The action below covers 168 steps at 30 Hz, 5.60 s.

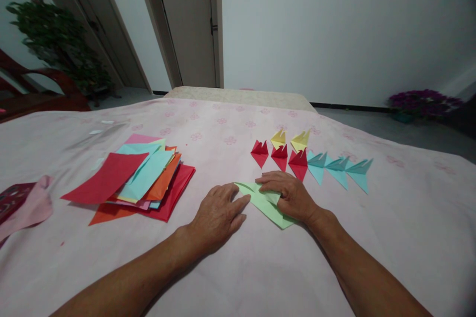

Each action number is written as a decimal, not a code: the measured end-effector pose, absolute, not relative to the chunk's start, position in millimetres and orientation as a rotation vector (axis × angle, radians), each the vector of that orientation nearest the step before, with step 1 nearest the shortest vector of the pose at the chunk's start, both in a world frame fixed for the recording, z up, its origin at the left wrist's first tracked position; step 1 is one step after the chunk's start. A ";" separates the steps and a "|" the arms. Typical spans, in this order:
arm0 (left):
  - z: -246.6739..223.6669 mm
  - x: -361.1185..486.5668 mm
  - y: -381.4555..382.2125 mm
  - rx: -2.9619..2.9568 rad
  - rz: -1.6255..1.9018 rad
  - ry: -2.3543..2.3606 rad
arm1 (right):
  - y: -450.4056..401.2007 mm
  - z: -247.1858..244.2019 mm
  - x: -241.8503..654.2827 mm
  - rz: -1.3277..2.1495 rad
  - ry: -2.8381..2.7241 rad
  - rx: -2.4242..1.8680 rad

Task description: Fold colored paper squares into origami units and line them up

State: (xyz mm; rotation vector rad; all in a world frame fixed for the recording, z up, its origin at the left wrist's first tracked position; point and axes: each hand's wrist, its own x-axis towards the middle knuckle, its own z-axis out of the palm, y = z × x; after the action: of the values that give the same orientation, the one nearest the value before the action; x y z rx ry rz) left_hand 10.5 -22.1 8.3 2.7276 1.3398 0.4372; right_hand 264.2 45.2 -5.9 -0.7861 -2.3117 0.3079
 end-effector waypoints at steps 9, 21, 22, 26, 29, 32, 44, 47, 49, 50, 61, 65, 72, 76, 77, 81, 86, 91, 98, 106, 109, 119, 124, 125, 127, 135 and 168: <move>7.7 4.3 -18.8 2.728 0.482 1.406 | 41.2 -1.6 265.5 0.176 -2.394 -0.751; 5.4 -0.9 -13.0 2.760 0.332 1.366 | 39.3 -3.3 264.4 0.221 -2.269 -0.759; 6.1 -0.8 -13.2 2.760 0.325 1.367 | 39.1 -3.1 264.5 0.224 -2.266 -0.766; 7.7 -0.2 -12.9 2.750 0.297 1.379 | 39.4 -4.5 266.4 0.263 -2.246 -0.768; 8.3 0.0 -12.6 2.745 0.296 1.384 | 40.3 -6.7 268.1 0.283 -2.228 -0.770; 9.3 -0.4 -12.6 2.742 0.289 1.392 | 40.4 -7.2 268.8 0.286 -2.226 -0.765; 8.1 -3.4 -10.3 2.781 0.308 1.401 | 40.5 -6.8 269.1 0.331 -2.237 -0.797; 8.2 -4.3 -9.8 2.789 0.311 1.409 | 40.7 -6.1 268.8 0.340 -2.225 -0.802; 9.2 -4.7 -9.6 2.794 0.313 1.406 | 40.7 -6.3 269.0 0.337 -2.230 -0.808; 9.6 -4.7 -9.4 2.796 0.316 1.401 | 40.7 -6.6 269.1 0.336 -2.233 -0.810; 10.5 5.5 -7.4 2.805 0.345 1.467 | 39.2 -3.0 270.9 0.250 -2.331 -0.796; 10.9 10.4 -7.1 2.832 0.309 1.487 | 36.9 3.9 269.7 0.220 -2.389 -0.803; 9.2 9.9 -6.9 2.851 0.302 1.499 | 33.3 9.6 284.2 0.128 -2.560 -0.771; 9.2 9.8 -6.8 2.866 0.306 1.493 | 32.0 3.7 294.7 0.038 -2.558 -0.838; 9.1 9.7 -6.8 2.868 0.309 1.490 | 31.2 2.6 294.8 0.024 -2.519 -0.872; 7.6 9.4 -7.3 2.871 0.336 1.486 | 29.6 0.4 287.6 0.027 -2.298 -1.107; 6.7 8.9 -8.0 2.867 0.345 1.489 | 38.1 -7.3 284.1 0.131 -2.151 -1.302; 8.8 9.7 -8.2 2.853 0.334 1.509 | 41.8 -6.1 293.9 0.043 -2.262 -1.312; 12.1 10.6 -8.5 2.847 0.297 1.510 | 22.6 43.7 284.5 -0.162 -2.343 -1.563; 9.9 9.7 -9.1 2.821 0.375 1.503 | 0.5 40.5 217.8 0.258 -2.475 -1.441; 11.4 4.4 -6.5 2.769 0.425 1.468 | -3.3 31.9 216.9 0.266 -2.451 -1.556; -3.7 -21.3 24.3 2.449 0.744 1.378 | 0.6 49.1 204.9 0.205 -2.388 -1.817; -5.8 -24.4 32.2 2.371 0.759 1.293 | 4.0 48.4 199.6 0.276 -2.352 -1.852; -5.3 -24.7 33.4 2.359 0.756 1.287 | 5.0 47.8 199.5 0.305 -2.351 -1.853; -4.3 -24.7 35.6 2.333 0.748 1.293 | 6.9 46.9 199.8 0.359 -2.347 -1.860; -4.0 -21.1 40.0 2.295 0.756 1.333 | 10.0 44.9 204.9 0.494 -2.293 -1.920; -4.3 -21.9 46.6 2.384 0.744 1.249 | 3.8 65.1 205.5 0.434 -2.473 -1.964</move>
State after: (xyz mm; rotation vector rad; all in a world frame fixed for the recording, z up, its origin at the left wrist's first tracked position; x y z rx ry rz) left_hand -21.9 46.6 -4.3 2.3836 1.2491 0.7443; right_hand 205.5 3.8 65.1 -1.9636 -2.4733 0.4342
